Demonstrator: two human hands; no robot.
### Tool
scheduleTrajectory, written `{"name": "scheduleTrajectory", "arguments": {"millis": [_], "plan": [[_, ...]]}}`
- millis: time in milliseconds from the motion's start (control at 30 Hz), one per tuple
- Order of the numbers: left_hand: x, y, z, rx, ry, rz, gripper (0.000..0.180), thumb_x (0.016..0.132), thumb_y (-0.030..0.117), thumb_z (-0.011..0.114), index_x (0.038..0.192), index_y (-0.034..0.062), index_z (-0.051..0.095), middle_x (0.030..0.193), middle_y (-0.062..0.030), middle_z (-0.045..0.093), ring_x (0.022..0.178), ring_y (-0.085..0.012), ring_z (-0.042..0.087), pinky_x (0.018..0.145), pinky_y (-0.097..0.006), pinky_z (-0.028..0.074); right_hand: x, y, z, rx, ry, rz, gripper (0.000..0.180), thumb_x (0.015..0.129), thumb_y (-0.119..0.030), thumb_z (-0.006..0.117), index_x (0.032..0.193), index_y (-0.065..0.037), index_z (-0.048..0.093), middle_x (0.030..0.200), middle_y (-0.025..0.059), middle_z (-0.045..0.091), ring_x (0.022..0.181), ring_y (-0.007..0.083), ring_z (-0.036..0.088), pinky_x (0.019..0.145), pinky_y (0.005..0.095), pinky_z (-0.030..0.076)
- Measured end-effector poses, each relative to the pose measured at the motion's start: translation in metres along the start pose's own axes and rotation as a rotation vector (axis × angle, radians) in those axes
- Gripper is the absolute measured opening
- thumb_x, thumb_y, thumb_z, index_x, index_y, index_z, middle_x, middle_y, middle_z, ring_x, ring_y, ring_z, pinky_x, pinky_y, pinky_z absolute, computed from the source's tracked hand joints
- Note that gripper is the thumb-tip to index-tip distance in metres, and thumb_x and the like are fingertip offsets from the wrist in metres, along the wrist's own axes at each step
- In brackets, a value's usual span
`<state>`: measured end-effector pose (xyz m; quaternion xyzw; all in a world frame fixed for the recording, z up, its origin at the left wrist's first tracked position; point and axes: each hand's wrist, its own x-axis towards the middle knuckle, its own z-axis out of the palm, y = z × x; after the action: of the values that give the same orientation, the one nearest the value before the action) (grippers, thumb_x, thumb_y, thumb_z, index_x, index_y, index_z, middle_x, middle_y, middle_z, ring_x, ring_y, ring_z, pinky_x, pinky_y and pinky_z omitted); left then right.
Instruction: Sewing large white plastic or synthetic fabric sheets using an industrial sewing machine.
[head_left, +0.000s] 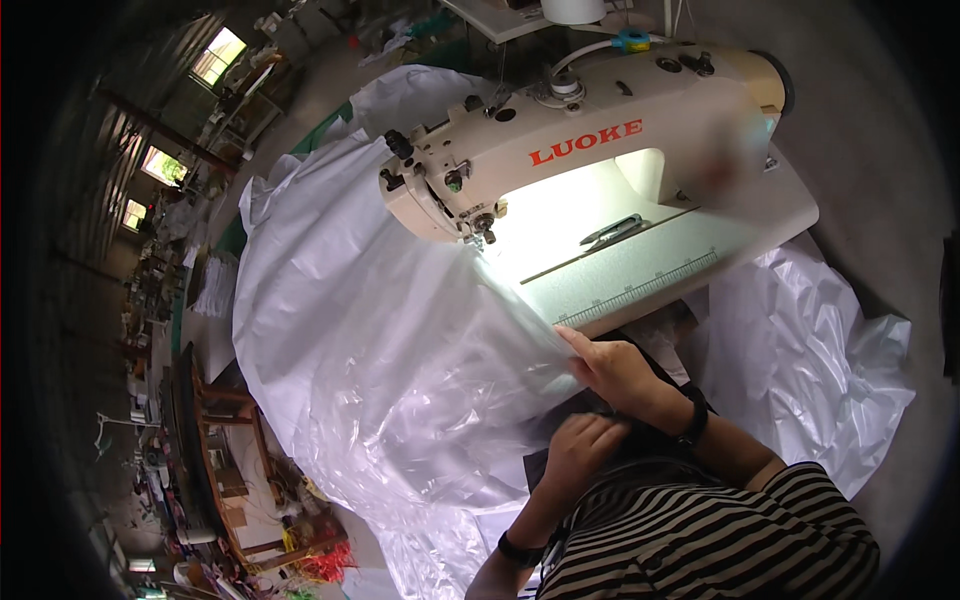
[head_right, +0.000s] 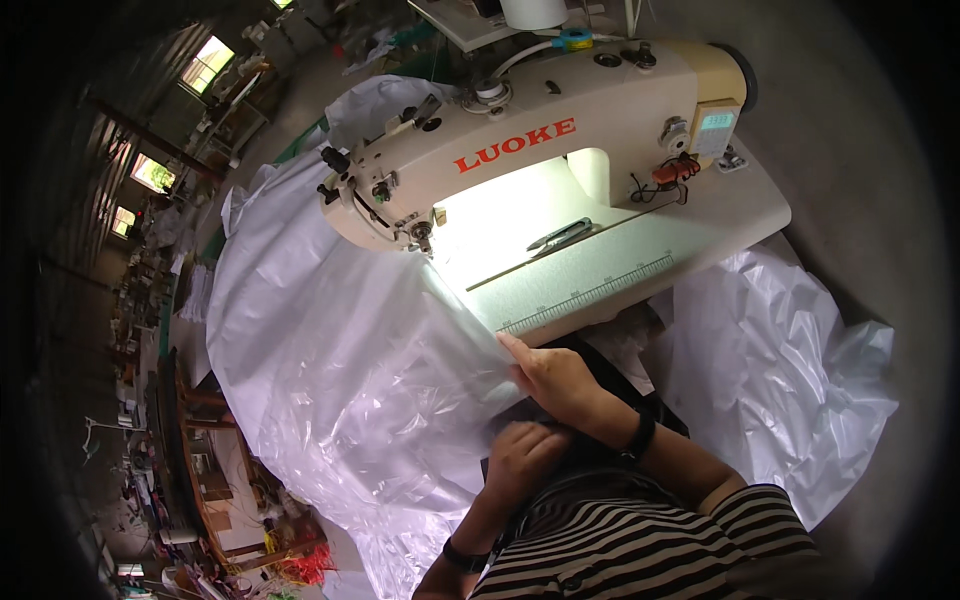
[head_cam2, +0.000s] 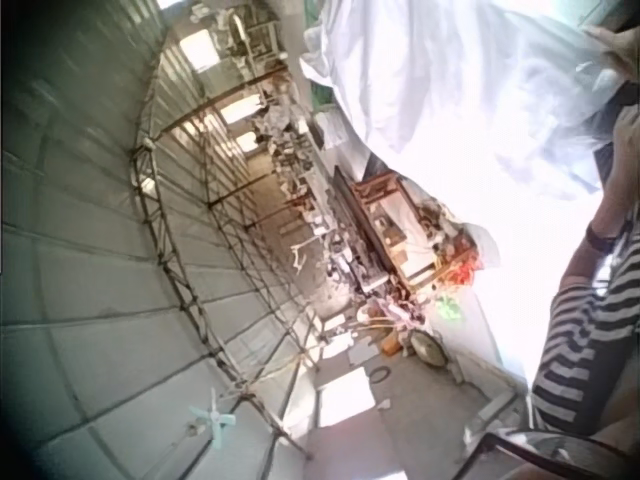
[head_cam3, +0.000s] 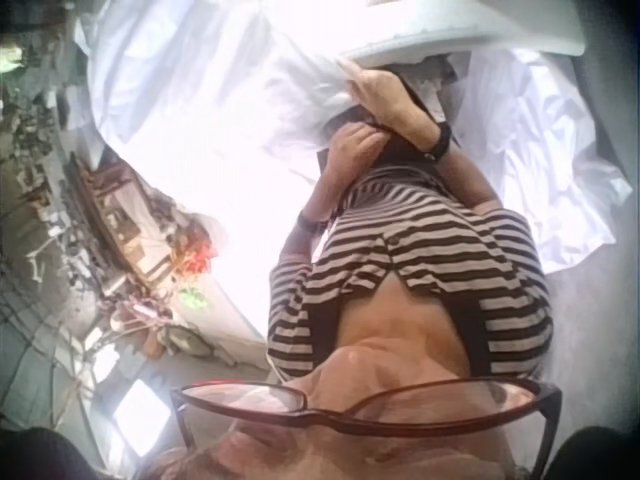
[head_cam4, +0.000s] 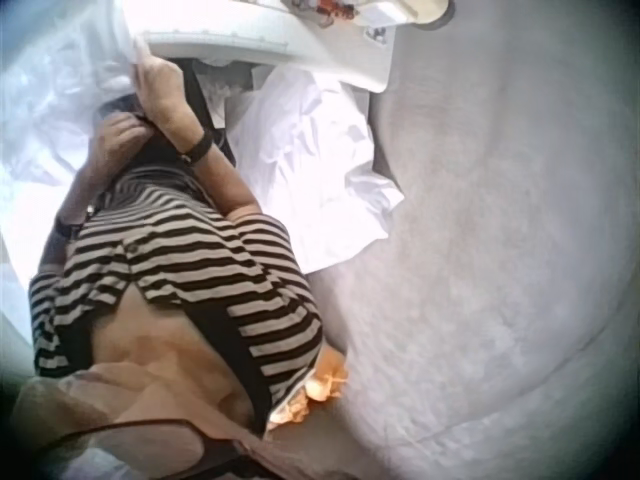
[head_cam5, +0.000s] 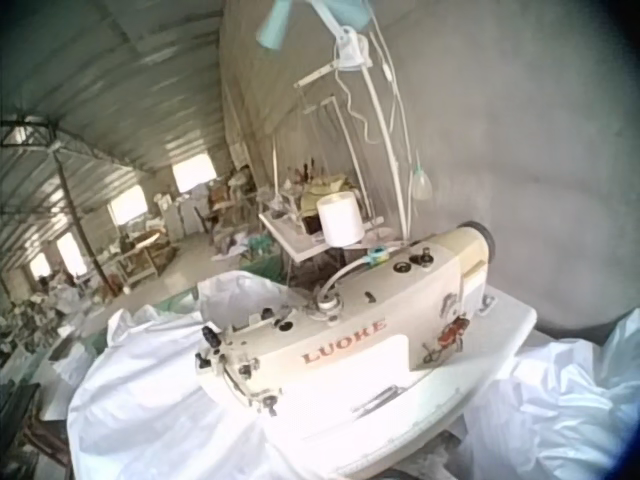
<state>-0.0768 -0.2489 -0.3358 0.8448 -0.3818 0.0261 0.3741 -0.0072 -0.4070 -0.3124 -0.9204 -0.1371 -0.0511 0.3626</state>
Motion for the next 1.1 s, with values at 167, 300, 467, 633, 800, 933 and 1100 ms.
{"name": "scheduleTrajectory", "arguments": {"millis": [167,300,467,633,800,933,1100], "plan": [[-0.053,-0.053,0.005,-0.769,-0.001,-0.578,0.036,0.096,0.028,0.052,0.127,0.0103,0.059,0.119,-0.0085,0.064,0.114,-0.0272,0.057,0.109,-0.044,0.036,-0.007,-0.003,0.001,-0.007,0.081,-0.063,0.044,0.092,-0.011,0.060,0.133,-0.001,0.051,0.073,0.0185,0.065,0.063,0.0334,0.066,0.056,0.0417,0.053],[-0.091,-0.099,-0.064,-1.576,1.110,-0.473,0.045,0.104,0.036,0.042,0.136,0.0055,0.052,0.130,-0.0134,0.060,0.120,-0.0242,0.055,0.110,-0.043,0.038,-0.010,-0.013,0.011,-0.100,0.098,-0.146,0.041,0.092,-0.011,0.057,0.131,0.004,0.053,0.065,0.0096,0.063,0.053,0.0236,0.064,0.048,0.0339,0.051],[-0.104,-0.122,-0.147,-0.896,1.337,-0.537,0.033,0.101,0.021,0.052,0.123,-0.0031,0.058,0.122,-0.0124,0.064,0.113,-0.0206,0.060,0.098,-0.034,0.047,0.000,-0.035,0.034,-0.148,-0.124,-0.106,0.046,0.087,-0.007,0.060,0.130,0.008,0.050,0.061,0.0122,0.061,0.052,0.0266,0.064,0.047,0.0360,0.050],[-0.075,-0.144,-0.163,-0.739,1.333,-0.597,0.033,0.098,0.012,0.058,0.128,-0.0015,0.052,0.121,-0.0097,0.062,0.106,-0.0186,0.060,0.092,-0.030,0.049,0.028,-0.035,0.047,-0.311,-0.054,-0.074,0.049,0.083,-0.005,0.059,0.130,0.008,0.051,0.059,0.0073,0.062,0.051,0.0232,0.064,0.046,0.0336,0.050],[-0.059,-0.182,-0.179,-0.665,1.282,-0.722,0.034,0.097,0.017,0.061,0.124,-0.0018,0.059,0.121,-0.0090,0.062,0.108,-0.0173,0.060,0.094,-0.030,0.048,0.075,-0.025,0.058,-0.442,-0.018,-0.045,0.038,0.084,-0.006,0.057,0.122,0.003,0.060,0.061,0.0064,0.065,0.053,0.0224,0.067,0.046,0.0338,0.051],[-0.042,-0.211,-0.196,-0.548,1.153,-0.826,0.040,0.094,0.026,0.065,0.126,0.0014,0.062,0.122,-0.0050,0.063,0.109,-0.0164,0.061,0.093,-0.028,0.046,0.115,-0.019,0.057,-0.303,-0.010,0.015,0.021,0.091,-0.010,0.054,0.108,0.001,0.060,0.066,0.0134,0.065,0.064,0.0343,0.067,0.055,0.0435,0.053],[-0.025,-0.227,-0.216,-0.313,0.868,-0.948,0.037,0.094,0.029,0.064,0.118,0.0007,0.066,0.115,-0.0056,0.066,0.104,-0.0155,0.061,0.086,-0.028,0.048,0.138,-0.004,0.040,-0.201,-0.054,0.016,0.025,0.091,-0.025,0.060,0.106,-0.005,0.066,0.076,0.0170,0.069,0.073,0.0356,0.068,0.067,0.0446,0.054]]}}
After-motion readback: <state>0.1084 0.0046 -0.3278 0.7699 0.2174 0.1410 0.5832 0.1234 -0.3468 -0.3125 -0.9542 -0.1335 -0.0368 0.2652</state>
